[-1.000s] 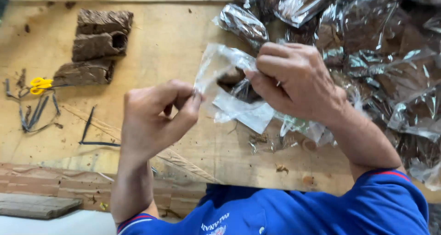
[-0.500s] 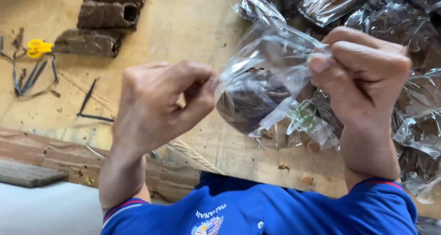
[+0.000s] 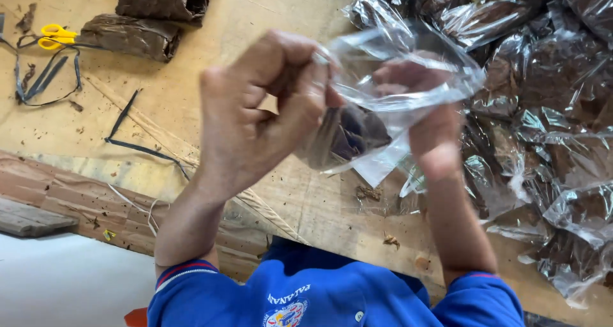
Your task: The person places brown wrapped bundles into clear plastic bags on a wooden table, seals each bag, and sets it aside. Another person's hands are visible working nearby with similar bundles. The process repeats with multiple bundles throughout the clip.
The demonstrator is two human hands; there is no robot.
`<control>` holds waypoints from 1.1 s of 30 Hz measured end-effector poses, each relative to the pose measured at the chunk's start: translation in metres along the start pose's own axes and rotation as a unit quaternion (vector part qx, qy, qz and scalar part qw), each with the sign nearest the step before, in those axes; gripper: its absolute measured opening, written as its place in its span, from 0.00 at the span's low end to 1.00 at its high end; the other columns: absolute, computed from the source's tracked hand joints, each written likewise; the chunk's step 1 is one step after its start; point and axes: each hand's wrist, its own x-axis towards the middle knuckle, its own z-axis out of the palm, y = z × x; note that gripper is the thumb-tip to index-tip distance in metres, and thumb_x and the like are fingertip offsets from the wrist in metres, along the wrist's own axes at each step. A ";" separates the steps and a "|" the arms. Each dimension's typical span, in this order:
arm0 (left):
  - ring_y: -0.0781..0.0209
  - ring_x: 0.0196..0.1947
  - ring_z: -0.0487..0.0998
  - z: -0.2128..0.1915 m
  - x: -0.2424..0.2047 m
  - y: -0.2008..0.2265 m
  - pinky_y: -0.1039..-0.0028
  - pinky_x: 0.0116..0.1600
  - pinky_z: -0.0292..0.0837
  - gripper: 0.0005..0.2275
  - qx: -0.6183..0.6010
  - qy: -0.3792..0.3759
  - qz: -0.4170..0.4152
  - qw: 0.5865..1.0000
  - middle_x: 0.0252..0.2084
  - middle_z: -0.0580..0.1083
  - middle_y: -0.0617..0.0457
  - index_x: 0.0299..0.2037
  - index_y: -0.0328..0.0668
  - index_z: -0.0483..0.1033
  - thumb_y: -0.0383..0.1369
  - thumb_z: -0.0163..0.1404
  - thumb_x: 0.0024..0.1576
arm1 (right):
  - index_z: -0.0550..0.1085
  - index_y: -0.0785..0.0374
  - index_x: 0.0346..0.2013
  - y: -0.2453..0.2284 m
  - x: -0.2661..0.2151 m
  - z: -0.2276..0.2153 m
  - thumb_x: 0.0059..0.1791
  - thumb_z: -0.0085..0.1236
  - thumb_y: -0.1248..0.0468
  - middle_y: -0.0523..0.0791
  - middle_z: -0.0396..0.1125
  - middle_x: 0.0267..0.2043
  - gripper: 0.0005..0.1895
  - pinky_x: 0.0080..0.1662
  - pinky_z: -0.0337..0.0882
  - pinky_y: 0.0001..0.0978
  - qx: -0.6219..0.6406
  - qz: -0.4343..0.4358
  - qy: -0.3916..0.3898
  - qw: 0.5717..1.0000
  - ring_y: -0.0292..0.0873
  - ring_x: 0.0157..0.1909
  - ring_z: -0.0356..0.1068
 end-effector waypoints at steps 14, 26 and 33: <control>0.39 0.68 0.70 0.033 -0.077 -0.074 0.52 0.57 0.81 0.57 0.013 -0.163 -0.337 0.927 0.74 0.60 0.37 0.75 0.44 0.44 0.60 0.61 0.37 | 0.73 0.75 0.59 0.016 -0.043 0.043 0.54 0.59 0.65 0.56 0.75 0.53 0.21 0.55 0.81 0.39 0.016 0.183 0.159 0.970 0.52 0.53 0.78; 0.70 0.26 0.69 0.088 -0.222 -0.113 0.78 0.32 0.70 0.13 -0.126 -0.112 -0.510 0.843 0.21 0.74 0.59 0.27 0.39 0.85 0.39 0.73 0.43 | 0.82 0.80 0.45 0.026 -0.123 0.056 0.52 0.55 0.63 0.60 0.79 0.48 0.19 0.52 0.78 0.34 0.052 0.379 0.278 0.881 0.49 0.48 0.80; 0.69 0.37 0.78 0.072 -0.193 -0.106 0.76 0.43 0.74 0.29 -0.106 -0.285 -0.430 0.850 0.38 0.81 0.57 0.56 0.50 0.80 0.46 0.67 0.43 | 0.78 0.77 0.50 0.025 -0.128 0.055 0.54 0.52 0.63 0.63 0.78 0.44 0.18 0.50 0.78 0.42 0.096 0.341 0.373 0.858 0.54 0.43 0.79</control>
